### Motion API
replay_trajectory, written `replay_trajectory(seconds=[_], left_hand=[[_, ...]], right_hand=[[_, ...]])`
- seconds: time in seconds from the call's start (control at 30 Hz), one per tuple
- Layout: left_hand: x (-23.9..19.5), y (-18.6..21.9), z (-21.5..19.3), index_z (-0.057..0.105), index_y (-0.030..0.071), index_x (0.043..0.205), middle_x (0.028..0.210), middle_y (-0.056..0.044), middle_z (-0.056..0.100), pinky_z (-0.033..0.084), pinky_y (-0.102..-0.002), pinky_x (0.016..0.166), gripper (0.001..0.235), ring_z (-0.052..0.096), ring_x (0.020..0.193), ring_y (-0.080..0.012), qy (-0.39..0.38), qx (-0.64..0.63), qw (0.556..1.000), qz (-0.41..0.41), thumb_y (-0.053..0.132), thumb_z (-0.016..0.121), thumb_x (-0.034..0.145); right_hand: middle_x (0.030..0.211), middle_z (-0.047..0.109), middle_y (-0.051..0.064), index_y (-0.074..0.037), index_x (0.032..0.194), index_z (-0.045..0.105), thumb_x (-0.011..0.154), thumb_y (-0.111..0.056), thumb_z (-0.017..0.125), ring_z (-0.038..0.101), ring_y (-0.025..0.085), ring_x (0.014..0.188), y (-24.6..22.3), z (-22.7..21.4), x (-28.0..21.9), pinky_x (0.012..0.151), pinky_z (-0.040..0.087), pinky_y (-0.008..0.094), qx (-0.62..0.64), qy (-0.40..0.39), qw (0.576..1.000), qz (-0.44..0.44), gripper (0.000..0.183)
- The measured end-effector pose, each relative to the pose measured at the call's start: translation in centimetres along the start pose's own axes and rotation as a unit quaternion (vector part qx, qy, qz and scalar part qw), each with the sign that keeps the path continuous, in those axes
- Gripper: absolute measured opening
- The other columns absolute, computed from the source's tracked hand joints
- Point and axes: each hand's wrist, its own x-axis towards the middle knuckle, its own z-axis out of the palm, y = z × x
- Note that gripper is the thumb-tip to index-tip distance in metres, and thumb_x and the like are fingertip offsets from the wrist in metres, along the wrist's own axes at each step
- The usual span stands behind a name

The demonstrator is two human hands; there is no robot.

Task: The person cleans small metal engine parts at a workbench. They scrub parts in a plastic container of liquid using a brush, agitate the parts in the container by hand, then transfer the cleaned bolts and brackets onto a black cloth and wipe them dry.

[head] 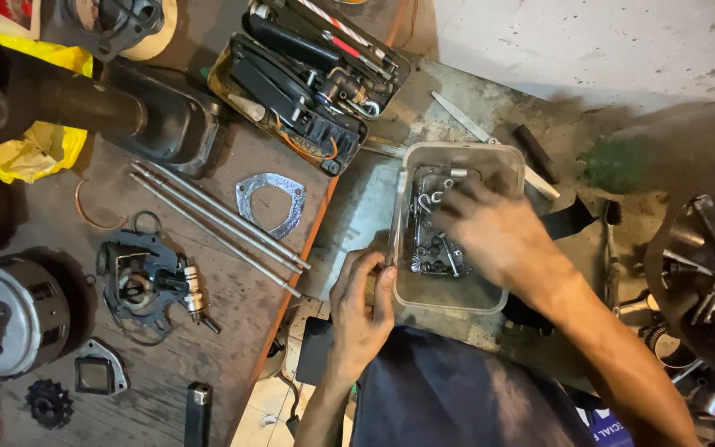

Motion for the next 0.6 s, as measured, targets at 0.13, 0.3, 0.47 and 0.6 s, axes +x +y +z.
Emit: replay_trajectory(seconds=[0.13, 0.3, 0.47, 0.6], left_hand=[[0.3, 0.4, -0.5, 0.062, 0.0, 0.113, 0.103, -0.013, 0.066, 0.054, -0.037, 0.078, 0.018, 0.068, 0.088, -0.0279, -0.02, -0.001, 1.0, -0.023, 0.01, 0.065, 0.098], [0.4, 0.6, -1.5, 0.065, 0.002, 0.112, 0.099, -0.012, 0.067, 0.055, -0.038, 0.071, 0.018, 0.069, 0.08, -0.0273, -0.034, 0.034, 0.998, -0.049, 0.012, 0.066, 0.097], [-0.2, 0.2, -1.5, 0.066, 0.002, 0.113, 0.098, -0.016, 0.067, 0.053, -0.044, 0.069, 0.02, 0.069, 0.082, -0.0357, -0.047, 0.134, 0.988, -0.056, 0.008, 0.065, 0.094], [0.0, 0.0, -0.8, 0.065, 0.001, 0.115, 0.1, -0.018, 0.066, 0.052, -0.048, 0.073, 0.024, 0.067, 0.086, -0.0386, -0.074, 0.186, 0.978, -0.052, 0.006, 0.067, 0.091]], right_hand=[[0.127, 0.065, 0.009, -0.02, 0.112, 0.075, 0.072, -0.015, 0.066, 0.059, 0.03, 0.122, -0.9, 0.6, -0.4, 0.106, 0.04, 0.055, 0.011, -0.021, 0.999, -0.038, 0.041], [0.129, 0.064, 0.01, -0.016, 0.106, 0.075, 0.075, -0.017, 0.066, 0.059, 0.03, 0.12, -1.5, 1.3, -0.6, 0.105, 0.043, 0.053, -0.011, -0.04, 0.998, -0.051, 0.032], [0.122, 0.066, 0.009, -0.018, 0.102, 0.076, 0.077, -0.018, 0.067, 0.06, 0.03, 0.121, -1.8, 1.4, -0.8, 0.103, 0.046, 0.051, -0.023, -0.057, 0.998, -0.031, 0.026], [0.117, 0.067, 0.008, -0.018, 0.097, 0.075, 0.079, -0.018, 0.067, 0.062, 0.03, 0.117, -1.1, 2.8, -1.5, 0.104, 0.047, 0.05, -0.009, -0.017, 0.999, -0.038, 0.02]])
